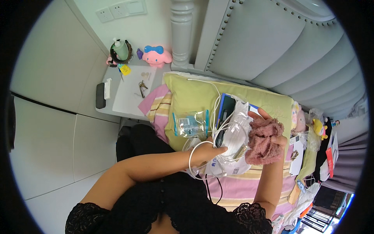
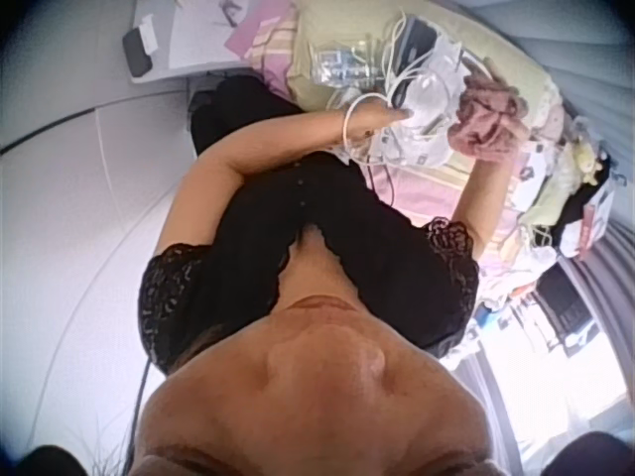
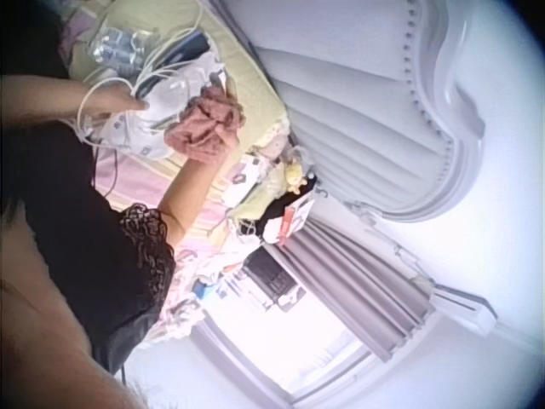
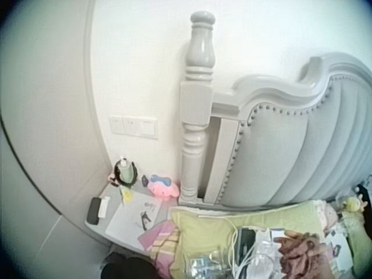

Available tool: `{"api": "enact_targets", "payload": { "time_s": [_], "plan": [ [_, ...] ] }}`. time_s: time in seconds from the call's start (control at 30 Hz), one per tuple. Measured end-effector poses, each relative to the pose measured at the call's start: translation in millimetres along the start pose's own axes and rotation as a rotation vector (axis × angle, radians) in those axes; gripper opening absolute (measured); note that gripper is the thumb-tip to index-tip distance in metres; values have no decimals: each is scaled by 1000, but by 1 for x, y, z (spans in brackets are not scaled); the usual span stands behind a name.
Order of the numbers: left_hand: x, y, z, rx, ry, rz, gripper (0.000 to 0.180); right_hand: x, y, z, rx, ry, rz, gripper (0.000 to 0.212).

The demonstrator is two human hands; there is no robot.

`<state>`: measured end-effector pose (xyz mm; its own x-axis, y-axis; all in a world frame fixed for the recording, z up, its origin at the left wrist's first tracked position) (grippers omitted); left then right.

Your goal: The person cleans a white nightstand by first unplugging a charger and moving various items like a phone, toys, and a bottle onto the bed. They then wipe the nightstand surface with a pink cloth, apply liquid soap to the cloth, and continue wiping the top and front of the nightstand. Finally, they open and close a drawer while wiping the front panel.

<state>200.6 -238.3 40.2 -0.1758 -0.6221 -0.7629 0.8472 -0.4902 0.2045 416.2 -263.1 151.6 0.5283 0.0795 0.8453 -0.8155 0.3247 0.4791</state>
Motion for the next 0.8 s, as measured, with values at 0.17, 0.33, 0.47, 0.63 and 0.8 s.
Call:
{"api": "enact_targets", "payload": {
  "time_s": [0.17, 0.33, 0.47, 0.63, 0.8],
  "plan": [
    [-45, -29, 12, 135, 574, -949, 63, -1, 6, -7, 18, 53, -4, 101],
    [-54, -29, 26, 125, 980, -1353, 29, -13, 29, -25, 69, 88, 37, 100],
    [-26, -21, 27, 201, 1424, -1355, 18, -29, 61, -51, 222, 239, 99, 98],
    [-36, -37, 36, 446, 1278, -1388, 28, -28, 67, -66, 262, 321, 61, 96],
    [-65, -20, 32, 626, 1267, -1475, 46, -23, 50, -69, 193, 300, 90, 98]
  ]
}}
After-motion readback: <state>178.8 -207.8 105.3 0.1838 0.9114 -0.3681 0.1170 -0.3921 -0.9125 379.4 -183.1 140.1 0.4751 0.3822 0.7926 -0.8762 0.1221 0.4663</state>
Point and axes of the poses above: each hand's wrist, its own z-axis away from the middle knuckle, its own y-axis out of the palm, x = y × z, the point moved 1 cm from there along -z, towards the middle knuckle, and after that the axes turned 12 degrees about -x, right-handed, at the moved point
